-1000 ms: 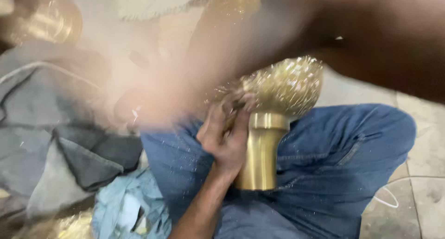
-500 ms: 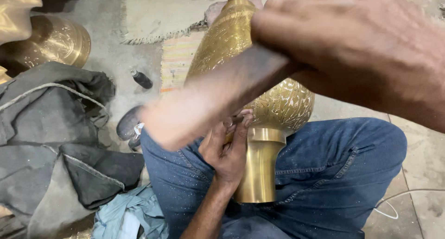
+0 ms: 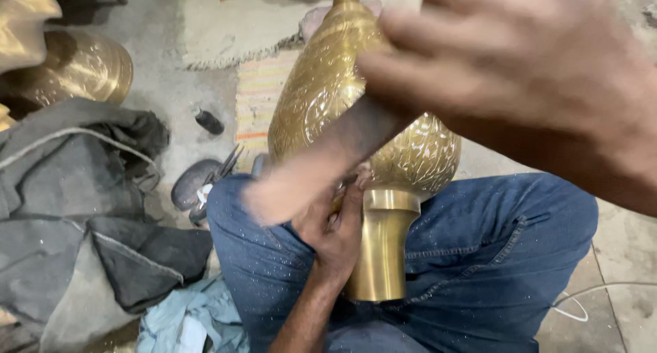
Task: The person sits cross-legged on the floor with a large brass vessel on their lap and hammers a punch against its surface to chase a decorative pattern into the metal. They reposition the punch across different areas of the vessel while striking it repeatedly with a wooden mallet.
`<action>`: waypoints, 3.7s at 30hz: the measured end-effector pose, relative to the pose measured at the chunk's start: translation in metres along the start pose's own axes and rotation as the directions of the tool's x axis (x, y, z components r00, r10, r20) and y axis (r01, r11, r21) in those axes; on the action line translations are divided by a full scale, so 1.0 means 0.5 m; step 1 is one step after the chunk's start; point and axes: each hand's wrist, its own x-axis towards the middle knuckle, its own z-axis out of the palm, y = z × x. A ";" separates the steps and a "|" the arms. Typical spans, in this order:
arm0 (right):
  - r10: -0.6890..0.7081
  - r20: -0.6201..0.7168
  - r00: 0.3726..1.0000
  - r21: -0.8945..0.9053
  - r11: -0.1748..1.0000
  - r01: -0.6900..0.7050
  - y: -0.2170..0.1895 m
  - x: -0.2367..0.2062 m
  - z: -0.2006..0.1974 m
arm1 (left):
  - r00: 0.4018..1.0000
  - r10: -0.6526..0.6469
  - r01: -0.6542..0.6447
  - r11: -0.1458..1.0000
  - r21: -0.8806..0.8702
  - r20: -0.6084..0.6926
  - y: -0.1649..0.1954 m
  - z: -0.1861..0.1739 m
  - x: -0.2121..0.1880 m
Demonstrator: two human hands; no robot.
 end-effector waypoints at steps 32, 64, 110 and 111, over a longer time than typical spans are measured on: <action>0.254 0.272 0.928 0.339 0.877 -0.339 -0.007 -0.015 0.011 | 0.999 0.005 -0.005 1.000 0.008 0.053 0.009 -0.012 0.019; 0.009 0.206 0.979 -0.058 0.998 0.003 -0.004 -0.070 0.058 | 0.991 0.088 -0.099 0.989 0.106 0.103 0.003 -0.031 0.036; 0.139 -0.087 0.987 0.150 0.981 -0.125 -0.012 -0.088 0.052 | 0.961 0.168 -0.214 0.955 0.205 0.219 -0.091 -0.088 -0.001; -0.028 -0.152 0.988 -0.117 0.993 0.010 -0.012 -0.094 0.066 | 0.959 0.165 -0.212 0.957 0.196 0.230 -0.088 -0.091 0.003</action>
